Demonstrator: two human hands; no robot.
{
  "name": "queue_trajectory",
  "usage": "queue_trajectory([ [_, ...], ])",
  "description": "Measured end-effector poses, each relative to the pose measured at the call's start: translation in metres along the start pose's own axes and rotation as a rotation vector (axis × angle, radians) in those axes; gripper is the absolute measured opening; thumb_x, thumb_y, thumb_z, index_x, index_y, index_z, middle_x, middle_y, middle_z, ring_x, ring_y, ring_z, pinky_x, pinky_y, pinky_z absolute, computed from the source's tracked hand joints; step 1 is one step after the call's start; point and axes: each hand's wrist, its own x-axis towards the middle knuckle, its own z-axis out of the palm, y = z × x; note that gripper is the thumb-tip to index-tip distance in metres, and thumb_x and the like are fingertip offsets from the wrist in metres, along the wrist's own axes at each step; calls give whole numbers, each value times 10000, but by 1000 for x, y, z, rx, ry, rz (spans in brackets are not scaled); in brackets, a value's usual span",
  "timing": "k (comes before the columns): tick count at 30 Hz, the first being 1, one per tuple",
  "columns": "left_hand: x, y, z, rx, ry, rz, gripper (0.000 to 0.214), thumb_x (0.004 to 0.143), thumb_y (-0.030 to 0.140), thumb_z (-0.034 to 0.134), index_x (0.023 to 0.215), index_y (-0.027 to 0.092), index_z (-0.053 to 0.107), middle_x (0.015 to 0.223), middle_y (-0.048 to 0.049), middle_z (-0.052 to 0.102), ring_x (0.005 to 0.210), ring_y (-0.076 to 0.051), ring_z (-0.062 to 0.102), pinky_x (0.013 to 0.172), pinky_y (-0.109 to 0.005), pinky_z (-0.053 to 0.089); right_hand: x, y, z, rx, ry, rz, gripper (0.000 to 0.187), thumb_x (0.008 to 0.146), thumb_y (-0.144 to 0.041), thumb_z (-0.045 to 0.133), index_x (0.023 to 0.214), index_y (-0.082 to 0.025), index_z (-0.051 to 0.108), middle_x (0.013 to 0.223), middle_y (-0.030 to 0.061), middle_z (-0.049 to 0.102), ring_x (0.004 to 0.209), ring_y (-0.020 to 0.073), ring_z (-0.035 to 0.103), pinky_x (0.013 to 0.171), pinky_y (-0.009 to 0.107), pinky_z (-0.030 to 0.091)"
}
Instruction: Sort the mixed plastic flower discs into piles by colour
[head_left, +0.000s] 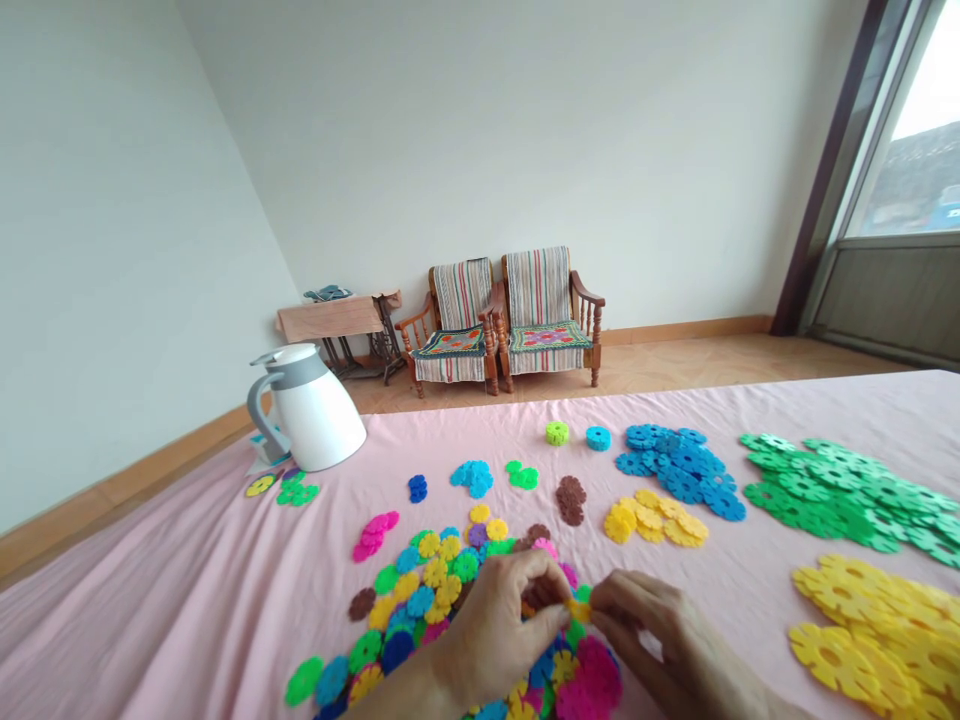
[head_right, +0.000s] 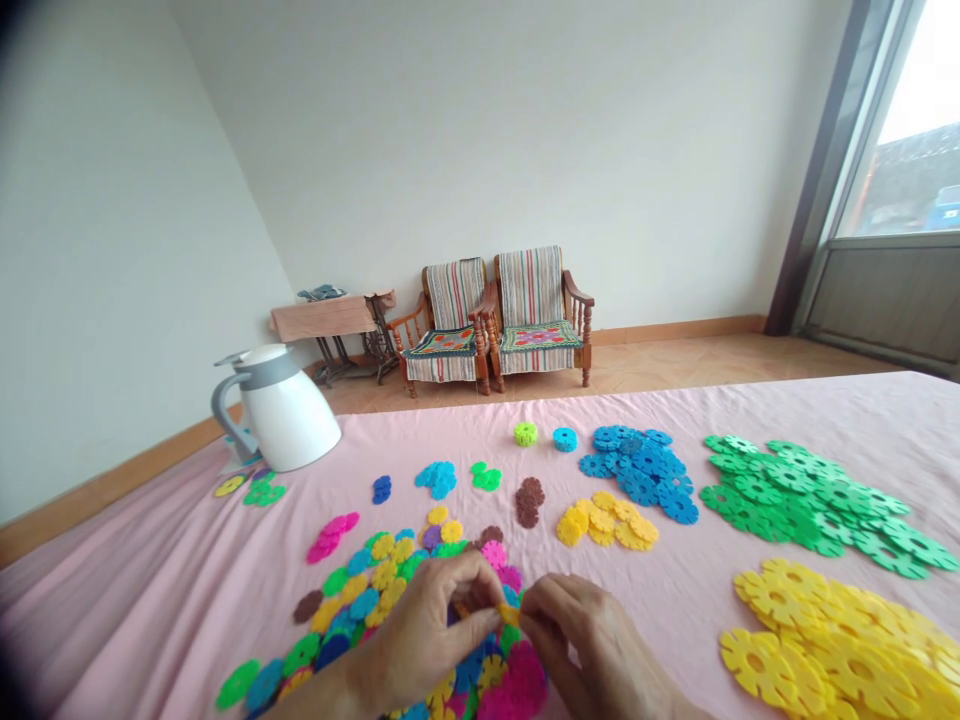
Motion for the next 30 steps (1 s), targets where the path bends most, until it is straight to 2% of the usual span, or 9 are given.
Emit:
queue_trajectory([
  [3,3,-3,-10,53,90,35,71,781,133,553,791,164,616,731,-10,635,699,-126,594,661,-212,458,1,12,-2,-76,39,104,222,915,-264,392,729,-207,499,635,-16,571,569,114,525,550,221,389],
  [7,9,-16,-31,232,271,52,115,824,172,519,763,171,617,765,-23,625,748,-148,586,710,-246,450,2,38,-22,-254,208,336,208,880,-303,423,701,-217,482,580,-27,544,523,133,516,521,247,339],
  [9,10,-22,-39,302,273,50,116,815,167,527,758,178,628,795,-30,624,800,-163,582,750,-263,445,3,48,-34,-320,279,450,210,875,-346,424,722,-224,499,579,-22,564,521,150,537,510,256,320],
  [11,10,-24,-42,345,209,58,108,794,155,551,773,191,651,837,-32,628,877,-177,574,821,-280,432,3,52,-41,-353,317,494,241,884,-381,402,727,-229,504,576,-16,576,515,160,546,502,260,307],
  [14,8,-20,-44,397,86,68,100,760,174,609,824,216,674,895,-31,620,964,-191,548,900,-299,404,2,46,-37,-318,285,397,279,898,-389,383,692,-227,480,568,-15,567,511,149,533,507,255,313],
  [19,-1,-15,-51,467,-49,50,162,725,241,673,886,236,656,942,-23,593,1009,-203,520,919,-312,390,1,27,-13,-233,128,221,272,922,-316,368,695,-214,478,632,-3,593,567,129,542,545,234,355],
  [23,-9,-21,-62,502,-20,27,129,728,201,632,853,224,611,930,-20,600,996,-203,529,921,-319,382,1,21,-7,-225,100,191,271,931,-292,350,732,-207,512,671,12,608,599,134,553,570,238,380],
  [27,-18,-32,-73,527,50,-39,160,698,90,530,801,204,573,856,-7,602,851,-172,562,765,-270,426,3,16,-8,-221,80,162,233,917,-258,376,766,-202,544,686,15,595,612,137,547,582,246,392],
  [30,-24,-44,-80,547,145,-53,172,681,56,483,748,195,558,815,-9,603,814,-168,569,730,-262,425,11,6,-4,-189,15,98,185,891,-213,416,834,-206,591,760,28,598,682,151,563,622,261,417],
])
